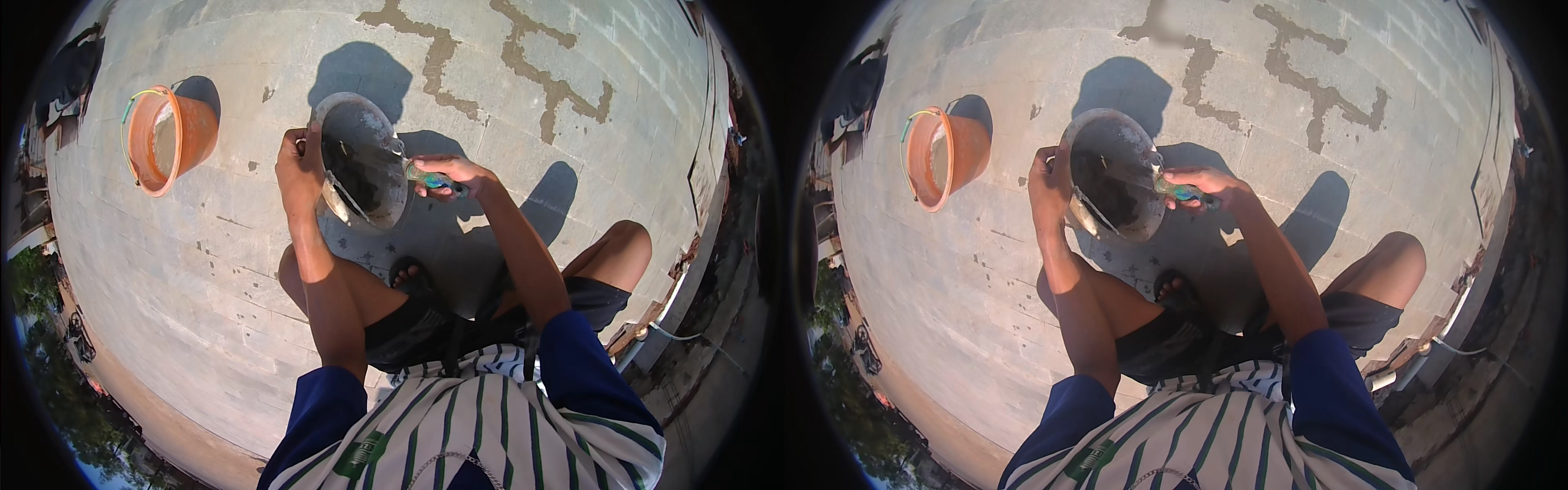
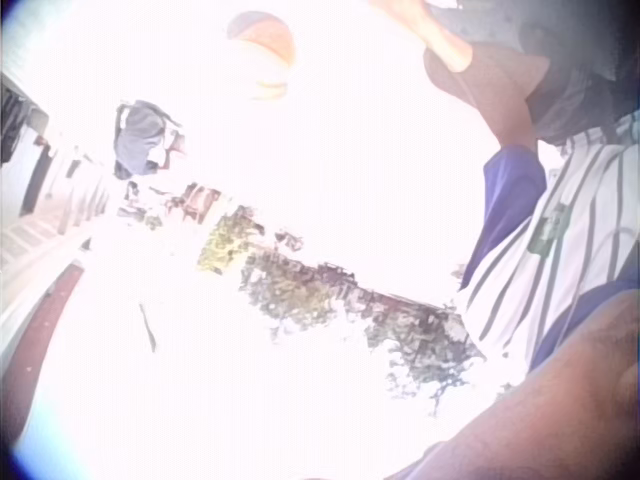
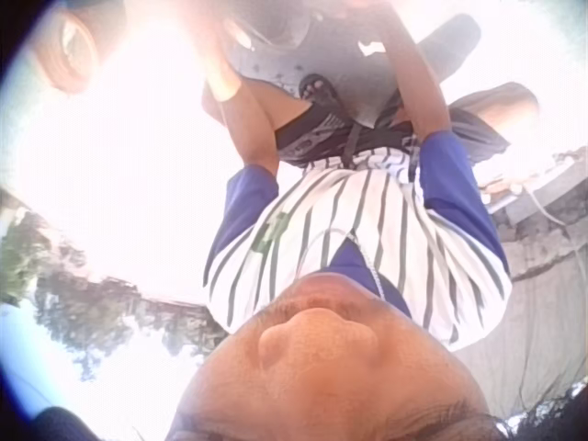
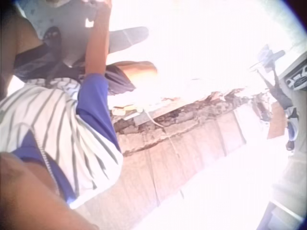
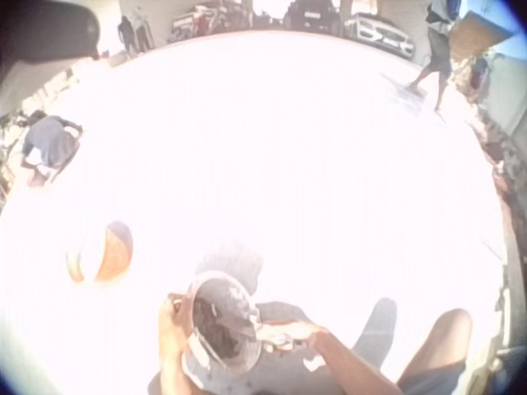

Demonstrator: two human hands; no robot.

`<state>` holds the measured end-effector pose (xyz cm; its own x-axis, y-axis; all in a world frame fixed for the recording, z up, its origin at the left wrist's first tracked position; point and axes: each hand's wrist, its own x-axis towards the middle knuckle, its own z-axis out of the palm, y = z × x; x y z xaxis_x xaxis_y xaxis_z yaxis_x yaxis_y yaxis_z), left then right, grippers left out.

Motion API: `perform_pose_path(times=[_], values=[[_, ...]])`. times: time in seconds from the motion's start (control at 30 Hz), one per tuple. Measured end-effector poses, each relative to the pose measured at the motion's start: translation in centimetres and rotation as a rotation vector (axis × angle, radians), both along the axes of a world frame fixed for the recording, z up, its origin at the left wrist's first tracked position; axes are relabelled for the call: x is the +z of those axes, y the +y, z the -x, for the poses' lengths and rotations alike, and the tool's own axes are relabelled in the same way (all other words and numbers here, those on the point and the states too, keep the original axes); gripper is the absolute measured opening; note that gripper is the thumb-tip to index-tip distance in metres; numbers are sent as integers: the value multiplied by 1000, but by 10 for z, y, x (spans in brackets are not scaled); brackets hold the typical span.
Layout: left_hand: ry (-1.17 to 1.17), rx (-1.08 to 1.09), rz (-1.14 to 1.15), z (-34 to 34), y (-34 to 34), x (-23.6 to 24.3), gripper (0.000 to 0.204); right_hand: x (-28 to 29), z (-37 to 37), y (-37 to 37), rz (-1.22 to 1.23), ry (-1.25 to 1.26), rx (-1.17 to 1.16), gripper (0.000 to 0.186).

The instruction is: The person scoops cement from a bucket using a trowel and applies it to the floor to fill gaps between tiles. They repeatedly smooth the cement into the joints and spread it across the tiled surface.

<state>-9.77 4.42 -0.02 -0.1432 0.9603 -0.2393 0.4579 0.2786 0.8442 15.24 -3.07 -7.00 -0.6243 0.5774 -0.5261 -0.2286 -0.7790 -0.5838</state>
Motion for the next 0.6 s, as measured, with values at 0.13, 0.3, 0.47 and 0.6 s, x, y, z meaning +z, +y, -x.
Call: perform_pose_path(times=[0.13,0.3,0.47,0.6], values=[[-11,-27,-63,0,-1,-5,32,-8,3,1,-22,-174,125,37],[17,-44,-36,-4,-4,-1,33,-15,26,10,-177,-618,223,41],[19,-39,-29,0,-5,-1,33,-6,51,18,-314,-593,298,37],[-32,-59,22,-7,1,-4,34,-57,74,20,-694,-721,355,36]])
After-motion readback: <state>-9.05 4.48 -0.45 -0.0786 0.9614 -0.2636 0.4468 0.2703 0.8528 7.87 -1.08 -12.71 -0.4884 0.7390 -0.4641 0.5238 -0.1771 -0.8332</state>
